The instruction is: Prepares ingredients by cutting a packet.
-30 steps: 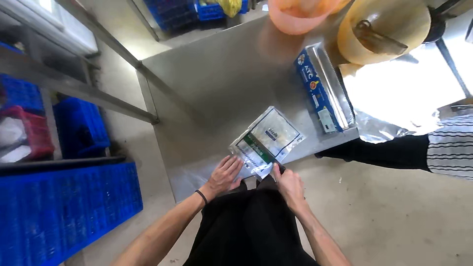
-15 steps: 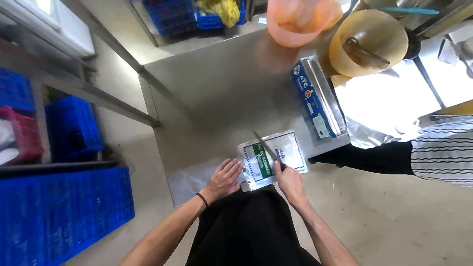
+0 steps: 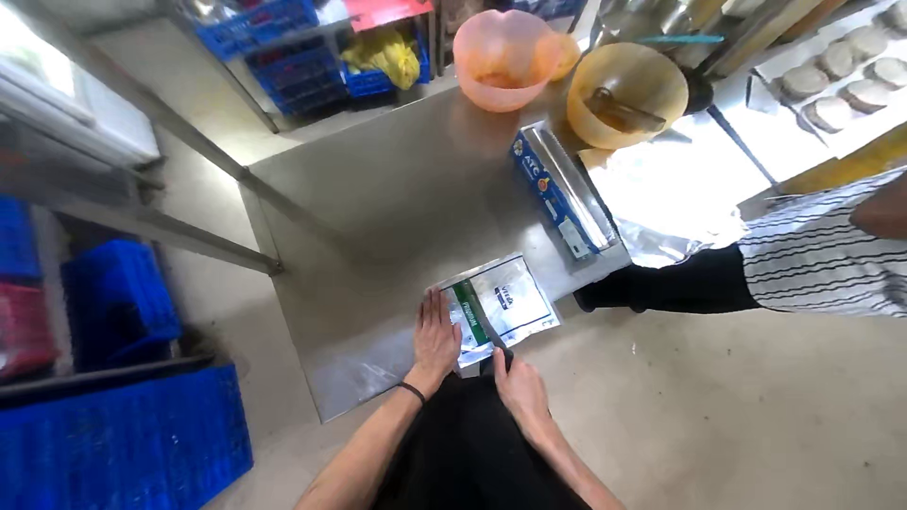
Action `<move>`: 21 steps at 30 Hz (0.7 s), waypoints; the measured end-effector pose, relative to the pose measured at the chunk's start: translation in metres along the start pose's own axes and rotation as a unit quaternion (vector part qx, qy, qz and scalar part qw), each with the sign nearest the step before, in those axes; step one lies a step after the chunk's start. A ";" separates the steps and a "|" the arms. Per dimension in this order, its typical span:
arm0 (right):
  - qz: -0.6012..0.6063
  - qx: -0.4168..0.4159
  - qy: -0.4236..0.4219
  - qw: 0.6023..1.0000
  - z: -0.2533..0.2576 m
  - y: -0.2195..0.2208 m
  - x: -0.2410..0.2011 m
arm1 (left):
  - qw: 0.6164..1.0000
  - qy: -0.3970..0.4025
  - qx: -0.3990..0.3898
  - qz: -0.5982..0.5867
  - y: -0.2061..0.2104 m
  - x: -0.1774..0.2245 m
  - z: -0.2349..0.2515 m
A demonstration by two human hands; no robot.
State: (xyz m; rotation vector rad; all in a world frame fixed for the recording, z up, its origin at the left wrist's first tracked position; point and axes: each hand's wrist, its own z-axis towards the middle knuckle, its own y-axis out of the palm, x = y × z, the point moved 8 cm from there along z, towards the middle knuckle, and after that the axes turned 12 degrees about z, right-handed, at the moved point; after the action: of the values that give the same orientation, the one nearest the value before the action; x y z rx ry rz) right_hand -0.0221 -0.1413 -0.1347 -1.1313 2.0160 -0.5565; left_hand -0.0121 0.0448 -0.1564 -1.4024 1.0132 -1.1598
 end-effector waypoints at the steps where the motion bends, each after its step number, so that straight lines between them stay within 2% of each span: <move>1: -0.008 -0.009 -0.003 1.000 0.002 0.005 -0.006 | 1.000 -0.014 -0.008 0.023 0.004 0.000 0.003; 6: -0.035 -0.036 0.014 0.999 0.015 0.015 -0.030 | 0.999 -0.025 -0.013 0.045 0.007 -0.006 0.001; 11: -0.018 0.036 0.046 0.998 0.032 -0.020 -0.012 | 0.998 -0.046 -0.002 0.045 0.010 -0.008 0.001; 14: 0.006 0.051 0.062 0.997 0.039 -0.042 -0.007 | 0.998 -0.039 0.007 0.046 0.009 -0.007 0.001; 18: -0.002 0.065 0.033 0.997 0.035 -0.050 -0.020 | 0.998 -0.046 0.020 0.037 0.011 -0.009 0.000; 21: -0.031 0.036 -0.010 0.999 0.024 -0.023 -0.040 | 0.998 -0.054 0.017 0.028 0.012 -0.010 -0.001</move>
State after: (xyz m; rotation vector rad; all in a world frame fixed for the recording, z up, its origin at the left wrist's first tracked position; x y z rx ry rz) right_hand 0.0222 -0.1191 -0.1180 -1.1538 1.9331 -0.6421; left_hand -0.0150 0.0523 -0.1698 -1.3864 0.9458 -1.0448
